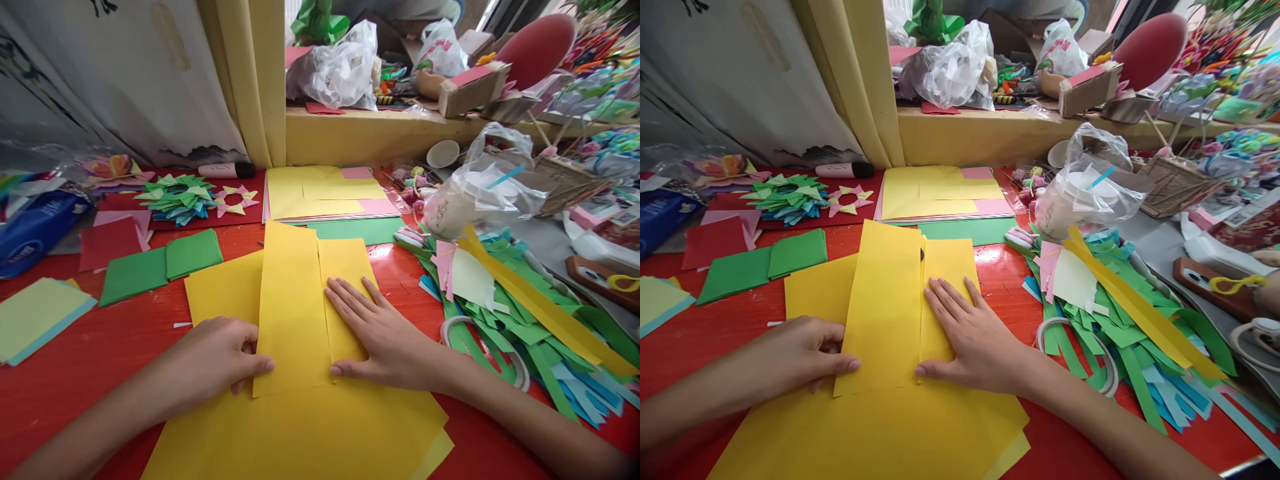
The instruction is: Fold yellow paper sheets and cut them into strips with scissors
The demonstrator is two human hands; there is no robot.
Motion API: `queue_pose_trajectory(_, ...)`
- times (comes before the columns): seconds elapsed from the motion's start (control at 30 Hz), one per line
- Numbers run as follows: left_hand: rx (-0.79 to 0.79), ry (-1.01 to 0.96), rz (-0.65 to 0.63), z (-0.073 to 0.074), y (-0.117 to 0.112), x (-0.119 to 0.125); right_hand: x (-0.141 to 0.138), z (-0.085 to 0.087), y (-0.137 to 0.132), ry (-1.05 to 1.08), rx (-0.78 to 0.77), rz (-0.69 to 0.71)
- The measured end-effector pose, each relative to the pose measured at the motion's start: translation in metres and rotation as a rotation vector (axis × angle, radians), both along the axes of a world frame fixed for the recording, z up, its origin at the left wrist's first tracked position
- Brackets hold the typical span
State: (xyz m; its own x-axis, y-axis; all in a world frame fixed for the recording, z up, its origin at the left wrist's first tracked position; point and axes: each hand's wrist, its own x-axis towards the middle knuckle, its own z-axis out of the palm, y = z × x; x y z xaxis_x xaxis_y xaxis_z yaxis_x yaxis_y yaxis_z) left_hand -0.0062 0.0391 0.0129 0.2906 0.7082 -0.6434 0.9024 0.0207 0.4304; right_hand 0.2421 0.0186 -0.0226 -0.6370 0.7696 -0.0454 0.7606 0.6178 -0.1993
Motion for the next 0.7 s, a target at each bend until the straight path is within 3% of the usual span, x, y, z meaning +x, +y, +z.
queue_pose_trajectory(0.7, -0.026, 0.006, -0.051, -0.0045, -0.0028, -0.0061, -0.0013, -0.0017, 0.0014, -0.016, 0.005, -0.011)
